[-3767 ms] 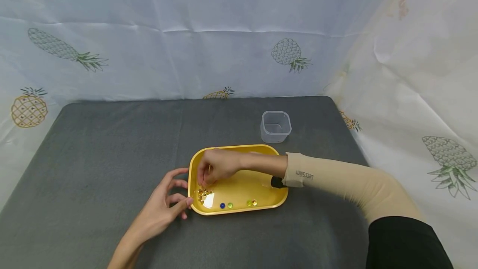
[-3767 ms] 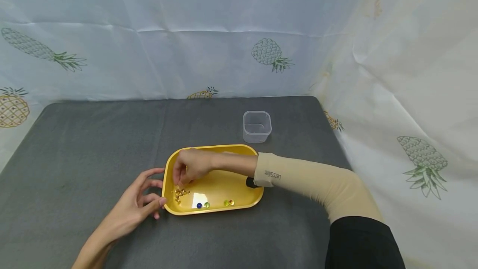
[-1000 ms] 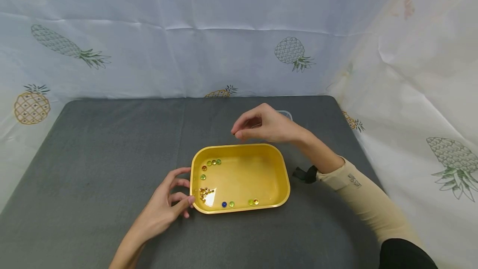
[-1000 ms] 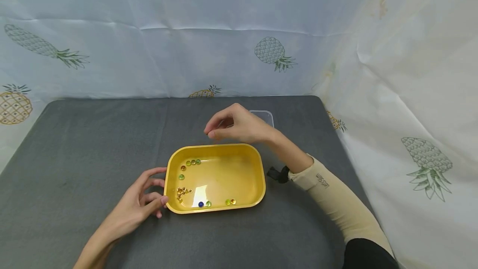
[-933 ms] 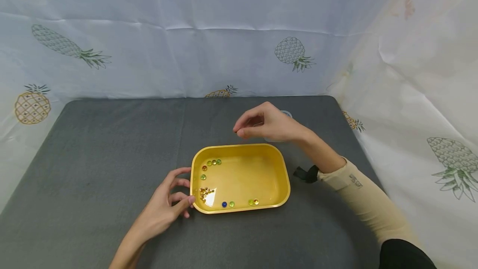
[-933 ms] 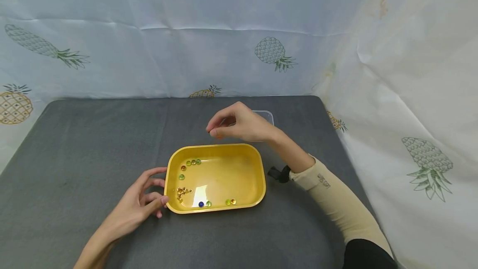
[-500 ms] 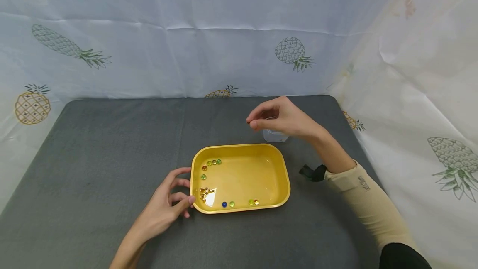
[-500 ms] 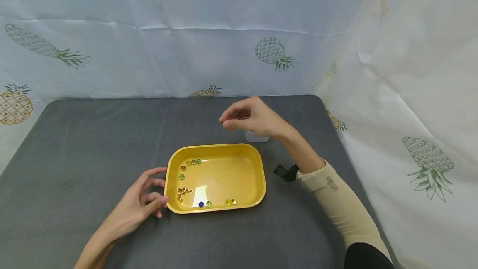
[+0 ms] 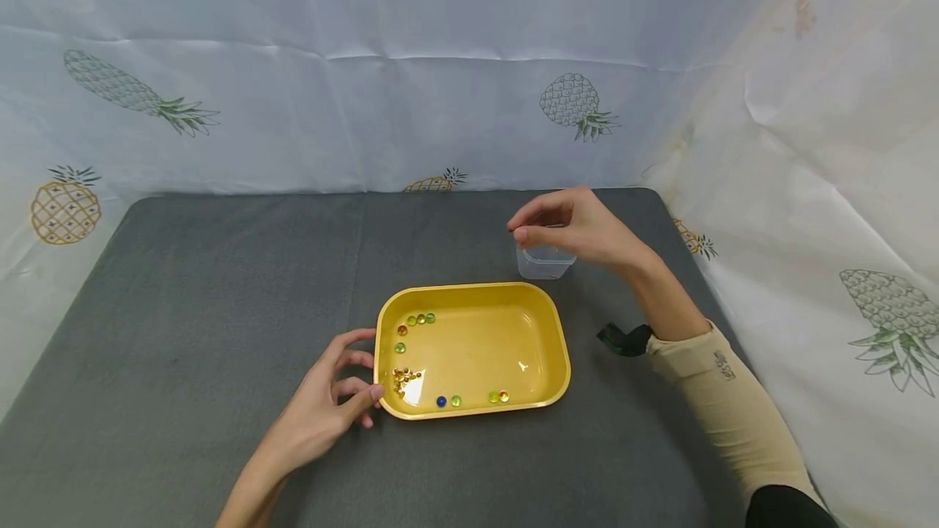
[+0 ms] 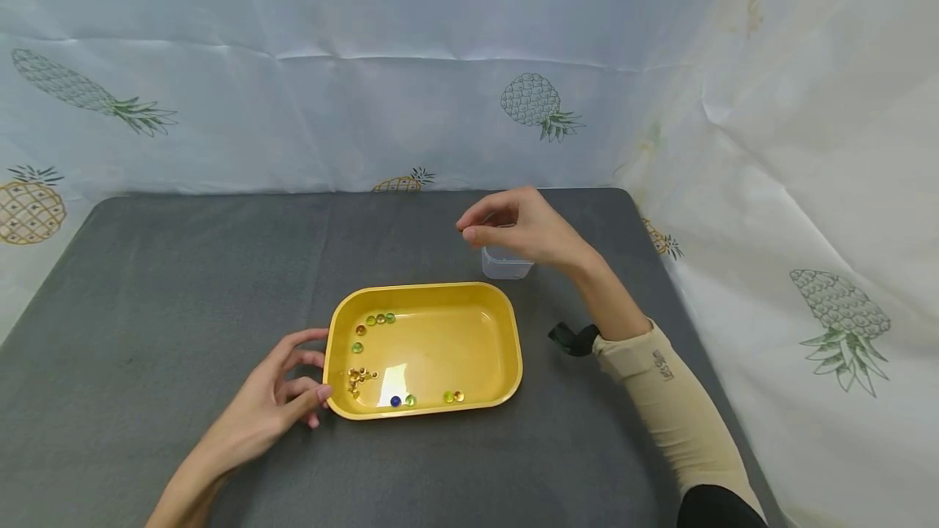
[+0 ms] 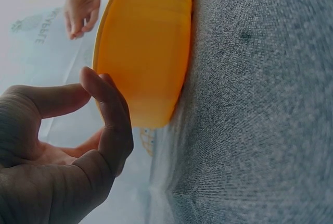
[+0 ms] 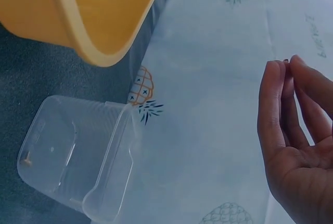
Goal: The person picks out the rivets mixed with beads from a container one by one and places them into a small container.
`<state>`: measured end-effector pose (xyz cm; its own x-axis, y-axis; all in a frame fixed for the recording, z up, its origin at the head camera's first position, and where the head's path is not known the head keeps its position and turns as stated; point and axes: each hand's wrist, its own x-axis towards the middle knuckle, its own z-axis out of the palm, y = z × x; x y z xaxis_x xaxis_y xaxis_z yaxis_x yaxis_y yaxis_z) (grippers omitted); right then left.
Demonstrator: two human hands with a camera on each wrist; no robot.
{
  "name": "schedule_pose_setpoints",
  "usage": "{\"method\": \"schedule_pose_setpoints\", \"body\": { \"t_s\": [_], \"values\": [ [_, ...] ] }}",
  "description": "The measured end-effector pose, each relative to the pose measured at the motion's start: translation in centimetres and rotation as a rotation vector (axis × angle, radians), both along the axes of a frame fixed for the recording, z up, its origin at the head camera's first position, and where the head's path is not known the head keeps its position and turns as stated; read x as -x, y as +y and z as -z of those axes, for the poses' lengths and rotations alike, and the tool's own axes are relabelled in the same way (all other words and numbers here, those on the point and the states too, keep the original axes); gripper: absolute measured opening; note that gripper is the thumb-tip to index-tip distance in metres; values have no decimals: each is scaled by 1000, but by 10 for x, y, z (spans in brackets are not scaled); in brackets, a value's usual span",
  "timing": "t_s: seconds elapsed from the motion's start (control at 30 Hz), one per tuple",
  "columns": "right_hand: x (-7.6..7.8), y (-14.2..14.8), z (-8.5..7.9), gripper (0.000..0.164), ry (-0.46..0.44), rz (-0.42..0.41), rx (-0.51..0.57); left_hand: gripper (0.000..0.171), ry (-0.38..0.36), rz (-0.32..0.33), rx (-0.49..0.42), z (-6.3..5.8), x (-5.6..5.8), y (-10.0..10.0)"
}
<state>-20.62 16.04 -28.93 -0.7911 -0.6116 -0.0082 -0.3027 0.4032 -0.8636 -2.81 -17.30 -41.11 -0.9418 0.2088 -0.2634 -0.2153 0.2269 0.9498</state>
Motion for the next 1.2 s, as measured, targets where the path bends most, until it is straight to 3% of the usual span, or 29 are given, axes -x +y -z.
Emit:
{"method": "schedule_pose_setpoints", "body": {
  "t_s": [0.73,1.0,1.2],
  "values": [
    [10,29,25,19,-29,108,-27,70,36,1,11,1,-2,0],
    [27,43,51,20,-17,149,-47,71,38,3,13,0,-3,0],
    [32,50,60,27,-31,174,-54,71,37,5,15,0,-3,0]
  ]
}}
